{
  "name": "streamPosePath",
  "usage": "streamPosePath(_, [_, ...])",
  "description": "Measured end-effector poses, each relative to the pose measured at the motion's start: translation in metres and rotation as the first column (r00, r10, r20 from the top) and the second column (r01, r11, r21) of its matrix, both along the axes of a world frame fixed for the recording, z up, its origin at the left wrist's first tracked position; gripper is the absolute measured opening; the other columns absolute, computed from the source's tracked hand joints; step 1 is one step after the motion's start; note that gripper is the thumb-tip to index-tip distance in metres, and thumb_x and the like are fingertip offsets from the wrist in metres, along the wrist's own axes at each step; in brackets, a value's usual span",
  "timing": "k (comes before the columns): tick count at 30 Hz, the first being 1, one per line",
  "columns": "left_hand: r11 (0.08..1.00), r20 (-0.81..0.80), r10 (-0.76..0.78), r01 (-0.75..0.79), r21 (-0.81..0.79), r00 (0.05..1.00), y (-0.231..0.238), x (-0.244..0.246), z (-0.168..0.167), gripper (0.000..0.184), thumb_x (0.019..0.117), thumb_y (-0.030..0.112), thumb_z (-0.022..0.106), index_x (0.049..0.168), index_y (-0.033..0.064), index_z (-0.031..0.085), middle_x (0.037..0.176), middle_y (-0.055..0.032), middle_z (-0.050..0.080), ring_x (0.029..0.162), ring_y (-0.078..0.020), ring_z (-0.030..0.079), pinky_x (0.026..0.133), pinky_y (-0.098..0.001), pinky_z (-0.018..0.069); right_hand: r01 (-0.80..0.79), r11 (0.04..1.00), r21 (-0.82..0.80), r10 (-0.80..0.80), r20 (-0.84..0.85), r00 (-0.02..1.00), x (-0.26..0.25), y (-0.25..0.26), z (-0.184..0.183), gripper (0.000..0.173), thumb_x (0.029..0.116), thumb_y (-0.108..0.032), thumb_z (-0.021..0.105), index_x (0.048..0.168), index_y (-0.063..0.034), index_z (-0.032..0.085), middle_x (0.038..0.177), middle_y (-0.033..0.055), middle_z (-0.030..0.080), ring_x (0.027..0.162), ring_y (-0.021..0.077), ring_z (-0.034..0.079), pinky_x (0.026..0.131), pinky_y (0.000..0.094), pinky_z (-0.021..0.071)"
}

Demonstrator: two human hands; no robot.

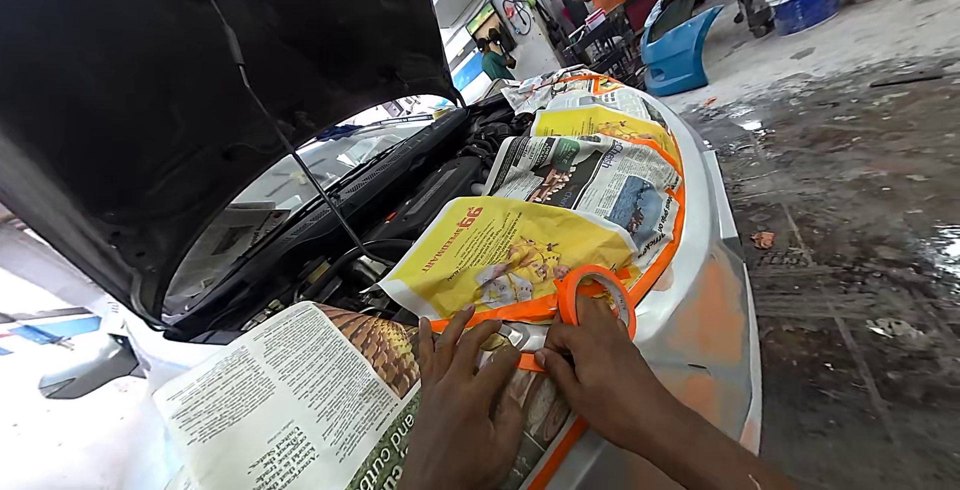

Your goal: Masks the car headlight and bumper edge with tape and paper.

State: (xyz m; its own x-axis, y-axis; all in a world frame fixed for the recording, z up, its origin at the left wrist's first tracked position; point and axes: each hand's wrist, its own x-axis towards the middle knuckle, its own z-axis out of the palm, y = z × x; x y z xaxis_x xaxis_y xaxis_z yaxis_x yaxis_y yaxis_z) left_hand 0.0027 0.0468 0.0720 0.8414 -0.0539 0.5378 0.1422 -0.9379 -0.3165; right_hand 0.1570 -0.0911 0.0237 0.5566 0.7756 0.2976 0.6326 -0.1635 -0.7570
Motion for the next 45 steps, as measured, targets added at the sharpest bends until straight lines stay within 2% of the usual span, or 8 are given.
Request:
streamPosePath(17, [0.999, 0.02, 0.02, -0.021, 0.036, 1.0, -0.001, 0.005, -0.002, 0.028, 0.0906, 0.036, 0.051, 0.105, 0.0286, 0.074, 0.126, 0.003, 0.069, 0.14, -0.0357, 0.049, 0.114, -0.0743, 0.0235, 0.06, 0.934, -0.354, 0.007, 0.183, 0.983, 0.001, -0.007, 0.029, 0.054, 0.1015, -0.061, 0.047, 0.1, -0.0129, 0.073, 0.122, 0.0131, 0.059, 0.124, 0.0331, 0.051, 0.099, 0.0523, 0.041])
streamPosePath(21, [0.999, 0.018, 0.017, -0.017, 0.032, 1.0, 0.0, 0.004, -0.002, 0.028, 0.0904, 0.035, 0.052, 0.104, 0.0277, 0.075, 0.126, 0.0025, 0.069, 0.14, -0.0349, 0.049, 0.115, -0.0752, 0.0212, 0.145, 0.925, -0.352, -0.079, 0.195, 0.978, 0.016, -0.017, 0.018, 0.074, 0.0896, -0.075, 0.056, 0.093, -0.0031, 0.073, 0.121, 0.0205, 0.064, 0.126, 0.0404, 0.053, 0.099, 0.0588, 0.0432])
streamPosePath(23, [0.999, 0.023, 0.014, -0.015, 0.044, 1.0, 0.0, 0.005, -0.001, 0.027, 0.0899, 0.035, 0.051, 0.103, 0.0279, 0.074, 0.126, 0.0027, 0.069, 0.14, -0.0353, 0.048, 0.114, -0.0745, 0.0239, 0.178, 0.964, -0.197, -0.138, 0.201, 0.97, 0.023, -0.025, -0.005, 0.059, 0.0927, -0.066, 0.059, 0.091, -0.0095, 0.073, 0.111, 0.0149, 0.064, 0.118, 0.0366, 0.055, 0.096, 0.0535, 0.0446])
streamPosePath(25, [0.999, 0.03, 0.008, -0.009, 0.045, 1.0, 0.0, 0.006, -0.001, 0.027, 0.0902, 0.037, 0.051, 0.103, 0.028, 0.073, 0.125, 0.0029, 0.069, 0.14, -0.0346, 0.049, 0.114, -0.074, 0.0249, 0.26, 0.925, 0.277, -0.339, 0.294, 0.894, 0.019, -0.022, -0.044, 0.04, 0.0958, -0.054, 0.055, 0.087, -0.0199, 0.075, 0.094, 0.007, 0.064, 0.098, 0.0301, 0.062, 0.08, 0.0468, 0.0518])
streamPosePath(28, [0.999, 0.025, 0.011, -0.012, 0.035, 1.0, 0.001, 0.006, -0.001, 0.028, 0.09, 0.039, 0.051, 0.103, 0.028, 0.073, 0.127, 0.0025, 0.068, 0.141, -0.034, 0.048, 0.114, -0.073, 0.025, 0.165, 0.799, 0.578, -0.395, 0.297, 0.869, 0.0, -0.013, -0.057, 0.037, 0.1046, -0.04, 0.045, 0.112, -0.0248, 0.079, 0.099, 0.0062, 0.067, 0.093, 0.0256, 0.063, 0.074, 0.0437, 0.0513])
streamPosePath(34, [1.0, 0.044, 0.028, -0.028, 0.006, 0.999, 0.001, 0.005, -0.002, 0.029, 0.0931, 0.044, 0.051, 0.102, 0.0283, 0.073, 0.127, 0.0001, 0.068, 0.142, -0.0355, 0.046, 0.115, -0.0721, 0.0252, 0.095, 0.871, 0.482, -0.391, 0.564, 0.727, -0.024, 0.002, -0.074, 0.037, 0.1012, -0.023, 0.049, 0.131, -0.0199, 0.07, 0.103, 0.0069, 0.064, 0.097, 0.0267, 0.062, 0.074, 0.0397, 0.0502])
streamPosePath(39, [0.999, 0.08, 0.011, -0.008, -0.034, 0.997, 0.0, 0.003, -0.001, 0.038, 0.0887, 0.048, 0.056, 0.114, 0.0233, 0.07, 0.128, -0.0005, 0.066, 0.141, -0.0336, 0.046, 0.116, -0.0688, 0.0283, -0.041, 0.825, 0.564, -0.168, 0.312, 0.935, -0.007, 0.001, -0.066, 0.037, 0.1031, -0.031, 0.044, 0.125, -0.0327, 0.074, 0.101, 0.0083, 0.063, 0.097, 0.025, 0.061, 0.076, 0.0429, 0.0512])
streamPosePath(45, [0.999, 0.064, 0.025, -0.023, -0.034, 0.998, 0.0, 0.003, -0.002, 0.047, 0.0852, 0.045, 0.058, 0.123, 0.0197, 0.07, 0.134, -0.0012, 0.064, 0.144, -0.032, 0.044, 0.117, -0.0689, 0.0278, -0.056, 0.885, 0.462, -0.185, 0.459, 0.869, -0.019, 0.015, -0.039, 0.039, 0.0974, -0.026, 0.047, 0.125, -0.0321, 0.074, 0.107, 0.0089, 0.064, 0.106, 0.0295, 0.061, 0.082, 0.0471, 0.0505])
